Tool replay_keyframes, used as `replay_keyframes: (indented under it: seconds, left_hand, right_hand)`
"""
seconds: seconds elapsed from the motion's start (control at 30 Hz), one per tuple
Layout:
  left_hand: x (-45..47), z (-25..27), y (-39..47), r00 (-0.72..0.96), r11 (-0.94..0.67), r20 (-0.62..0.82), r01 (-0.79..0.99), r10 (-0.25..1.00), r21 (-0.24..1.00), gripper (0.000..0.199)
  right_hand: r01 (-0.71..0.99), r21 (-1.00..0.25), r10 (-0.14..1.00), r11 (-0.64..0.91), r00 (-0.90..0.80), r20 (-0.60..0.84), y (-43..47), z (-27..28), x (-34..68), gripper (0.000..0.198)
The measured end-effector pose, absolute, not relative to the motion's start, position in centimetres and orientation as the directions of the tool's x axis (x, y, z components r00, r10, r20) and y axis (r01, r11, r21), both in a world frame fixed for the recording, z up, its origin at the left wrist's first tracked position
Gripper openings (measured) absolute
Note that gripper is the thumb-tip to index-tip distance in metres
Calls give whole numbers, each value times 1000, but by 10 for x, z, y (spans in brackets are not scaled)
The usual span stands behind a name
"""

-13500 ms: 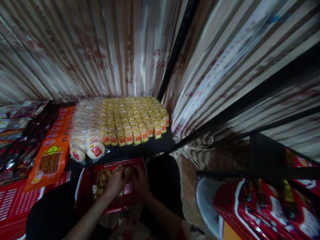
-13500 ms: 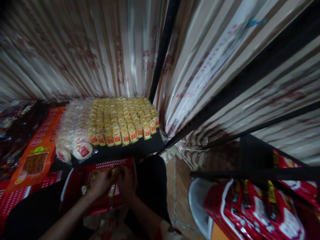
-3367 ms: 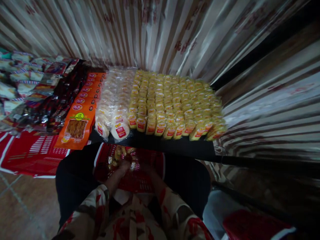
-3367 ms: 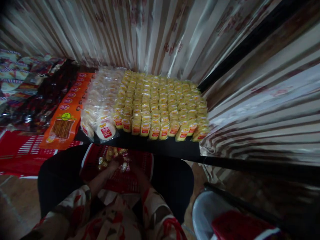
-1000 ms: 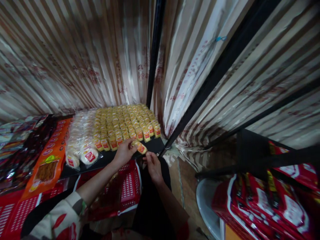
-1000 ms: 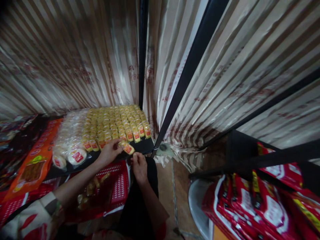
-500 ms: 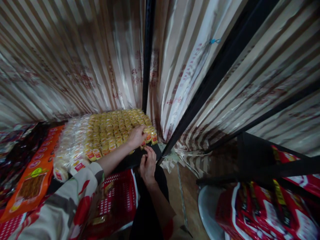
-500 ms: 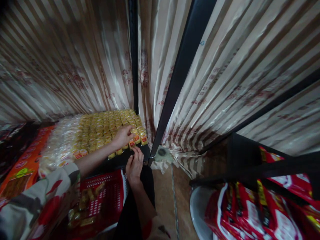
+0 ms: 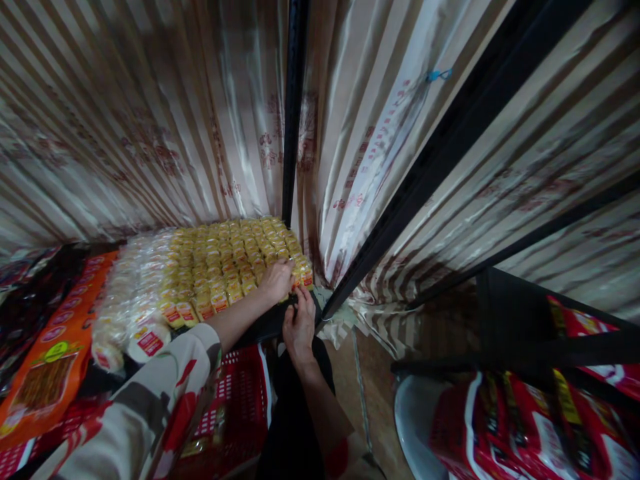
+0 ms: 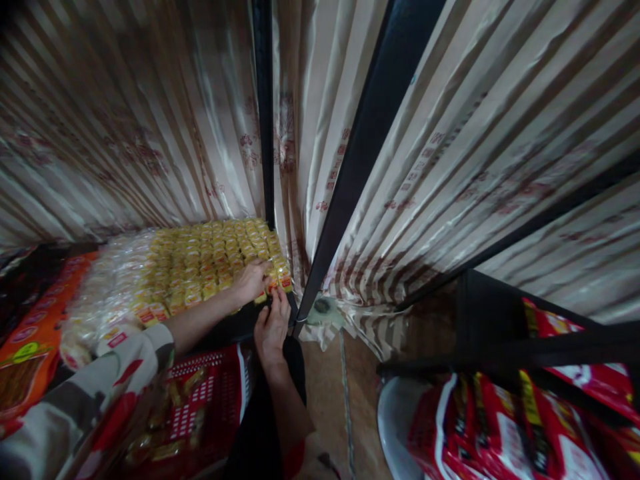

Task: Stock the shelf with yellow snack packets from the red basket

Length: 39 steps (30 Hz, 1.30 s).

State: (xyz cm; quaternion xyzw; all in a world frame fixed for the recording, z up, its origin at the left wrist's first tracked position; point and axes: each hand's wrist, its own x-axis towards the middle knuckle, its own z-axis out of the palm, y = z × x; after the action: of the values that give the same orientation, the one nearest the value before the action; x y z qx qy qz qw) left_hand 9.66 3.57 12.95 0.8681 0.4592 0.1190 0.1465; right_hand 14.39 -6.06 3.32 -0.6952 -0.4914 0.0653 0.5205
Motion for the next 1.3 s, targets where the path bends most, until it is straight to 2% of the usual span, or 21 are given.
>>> replay_keyframes:
  seconds: [0.3,0.47,0.73,0.9,1.07,1.17,1.23,1.3]
  left_hand:
    - [97,127,33,553,-551,124,729,824,406,24]
    - [95,123,32,552,-535,98,726,828,431,18]
    - [96,121,32,590,-581,74,754,804,308,20]
    - [93,122,30,601,-596,69,759,796,261,20]
    - [85,123,25,588,-628,226,702,777,336,19]
    - [70,123,8,539,-645,354,630,764,432,24]
    - [52,118,-13,535,-672,410,552,739,493,26]
    - [27,105,-42,545,-682,422,479,725,553,25]
  right_hand:
    - [699,-715,749,1,473,464,-59,29,145,54]
    - [718,-696,770,22,432,470,-54,24,143,60]
    - [729,-684,781,15,419,464,-52,19,144,62]
    - [734,-680,745,2,452,490,-51,20,144,56]
    - [691,-722,722,9,495,483,-54,30,144,48]
    - [639,-765,705,86,503,500,-63,38,144,42]
    - [607,-774,730,180,445,519,-72,42,143,37]
    - [598,-748,785,290,298,543,-83,43,137,30]
